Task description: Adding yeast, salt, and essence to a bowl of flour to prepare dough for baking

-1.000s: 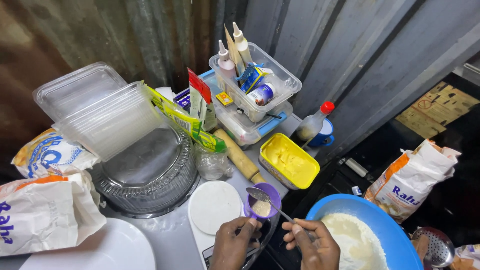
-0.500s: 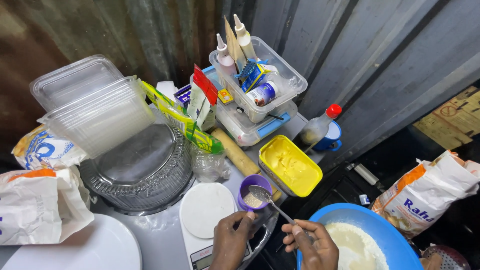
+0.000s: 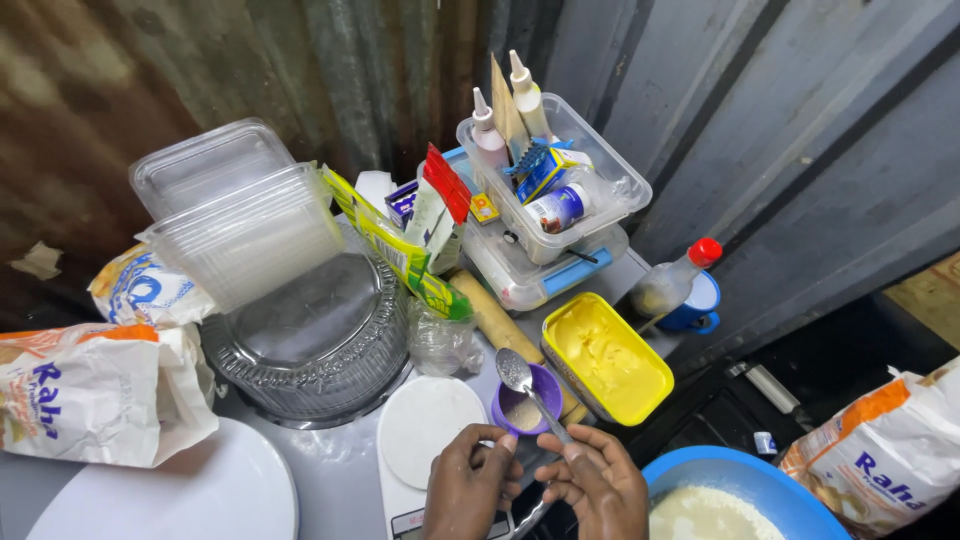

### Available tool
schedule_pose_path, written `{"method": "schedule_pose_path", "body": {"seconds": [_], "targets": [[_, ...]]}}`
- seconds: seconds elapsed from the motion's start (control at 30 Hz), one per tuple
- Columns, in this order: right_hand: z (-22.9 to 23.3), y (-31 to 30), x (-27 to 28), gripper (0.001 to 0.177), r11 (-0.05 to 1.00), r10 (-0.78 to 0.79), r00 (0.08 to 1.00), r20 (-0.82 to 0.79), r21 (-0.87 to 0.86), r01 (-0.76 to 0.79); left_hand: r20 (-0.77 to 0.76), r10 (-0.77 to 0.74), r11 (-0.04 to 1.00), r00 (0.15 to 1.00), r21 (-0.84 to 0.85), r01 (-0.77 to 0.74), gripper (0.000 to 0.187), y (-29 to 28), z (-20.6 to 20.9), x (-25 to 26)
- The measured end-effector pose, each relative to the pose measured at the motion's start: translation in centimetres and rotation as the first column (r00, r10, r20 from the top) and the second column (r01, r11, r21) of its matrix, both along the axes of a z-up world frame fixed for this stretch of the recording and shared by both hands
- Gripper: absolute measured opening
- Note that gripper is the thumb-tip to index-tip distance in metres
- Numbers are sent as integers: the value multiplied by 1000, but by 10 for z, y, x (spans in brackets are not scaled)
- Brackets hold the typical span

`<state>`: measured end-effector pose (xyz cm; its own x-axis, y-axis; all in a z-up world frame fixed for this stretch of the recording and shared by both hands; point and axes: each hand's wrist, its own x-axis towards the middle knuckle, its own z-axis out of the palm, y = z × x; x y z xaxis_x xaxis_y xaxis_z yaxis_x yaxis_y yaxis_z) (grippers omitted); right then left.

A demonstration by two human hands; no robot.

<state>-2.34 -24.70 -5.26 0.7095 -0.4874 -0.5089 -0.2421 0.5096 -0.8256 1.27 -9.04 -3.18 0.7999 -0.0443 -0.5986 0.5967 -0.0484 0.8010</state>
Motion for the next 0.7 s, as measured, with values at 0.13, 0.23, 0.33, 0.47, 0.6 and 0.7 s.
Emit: {"method": "schedule_pose_path", "body": {"seconds": [0.13, 0.23, 0.33, 0.47, 0.6, 0.7], "targets": [[2, -1, 2, 37, 999, 26, 1000, -17, -41, -27, 11, 22, 999, 1000, -44, -21, 19, 6, 3, 1], [-8, -8, 2, 39, 996, 55, 996, -64, -64, -59, -1, 32, 999, 999, -7, -32, 19, 10, 3, 0], [-12, -13, 2, 40, 991, 75, 996, -52, -106, -81, 42, 45, 999, 998, -4, -45, 16, 12, 1, 1], [15, -8, 3, 46, 989, 24, 984, -174, -139, -49, 38, 25, 999, 999, 26, -26, 17, 18, 2, 0], [69, -3, 4, 47, 977, 52, 897, -438, -164, -137, 81, 43, 998, 996, 31, -45, 19, 26, -11, 0], [32, -24, 1, 42, 963, 46, 907, -420, -222, -152, 80, 51, 998, 996, 18, -53, 19, 37, -4, 1]]}}
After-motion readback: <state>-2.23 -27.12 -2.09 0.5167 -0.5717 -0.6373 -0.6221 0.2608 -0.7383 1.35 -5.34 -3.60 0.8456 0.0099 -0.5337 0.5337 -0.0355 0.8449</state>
